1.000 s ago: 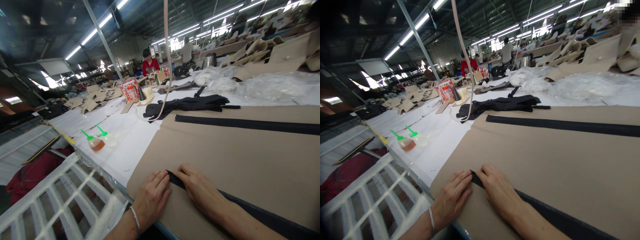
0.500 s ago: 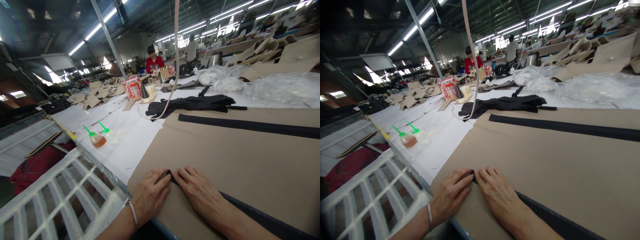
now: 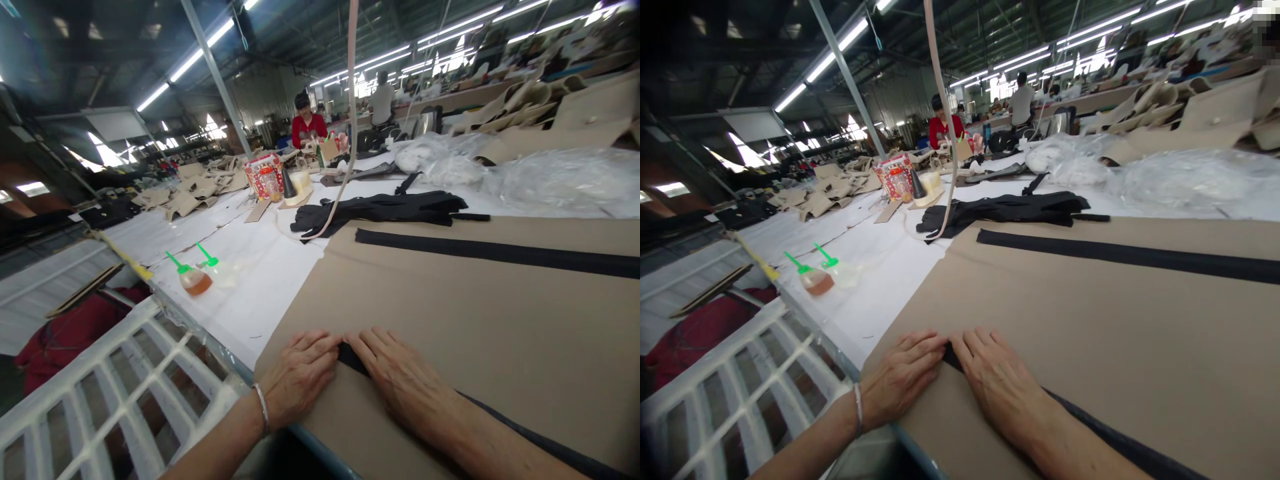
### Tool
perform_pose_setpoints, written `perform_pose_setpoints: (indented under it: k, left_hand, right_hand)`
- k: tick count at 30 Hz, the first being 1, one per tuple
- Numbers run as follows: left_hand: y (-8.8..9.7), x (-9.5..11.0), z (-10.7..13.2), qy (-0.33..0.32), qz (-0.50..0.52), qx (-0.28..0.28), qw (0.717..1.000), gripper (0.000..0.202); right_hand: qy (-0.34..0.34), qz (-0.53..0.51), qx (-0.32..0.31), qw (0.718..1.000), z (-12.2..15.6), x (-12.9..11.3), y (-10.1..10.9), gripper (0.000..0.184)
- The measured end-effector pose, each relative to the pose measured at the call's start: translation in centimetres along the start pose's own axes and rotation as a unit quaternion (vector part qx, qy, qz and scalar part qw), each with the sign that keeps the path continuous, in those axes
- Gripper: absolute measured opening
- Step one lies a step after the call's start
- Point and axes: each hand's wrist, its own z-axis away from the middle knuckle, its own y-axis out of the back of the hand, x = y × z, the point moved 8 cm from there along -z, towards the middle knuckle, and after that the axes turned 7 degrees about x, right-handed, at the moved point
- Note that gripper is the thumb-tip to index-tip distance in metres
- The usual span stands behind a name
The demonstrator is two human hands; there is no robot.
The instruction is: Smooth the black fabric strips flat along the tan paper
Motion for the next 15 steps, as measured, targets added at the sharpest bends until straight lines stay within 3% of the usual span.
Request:
perform_pose_setpoints:
  k: [7,15]
  left_hand:
    - [0.0,-0.3,-0.5,-0.014,0.03,-0.026,0.999,0.026]
    - [-0.3,0.6,-1.7,0.003,0.007,-0.042,0.999,0.035]
  right_hand:
    - [0.035,-0.039,-0.002,0.999,1.6,0.6,0.9,0.019]
    - [0.072,-0.015,0.015,0.997,2.5,0.6,1.9,0.019]
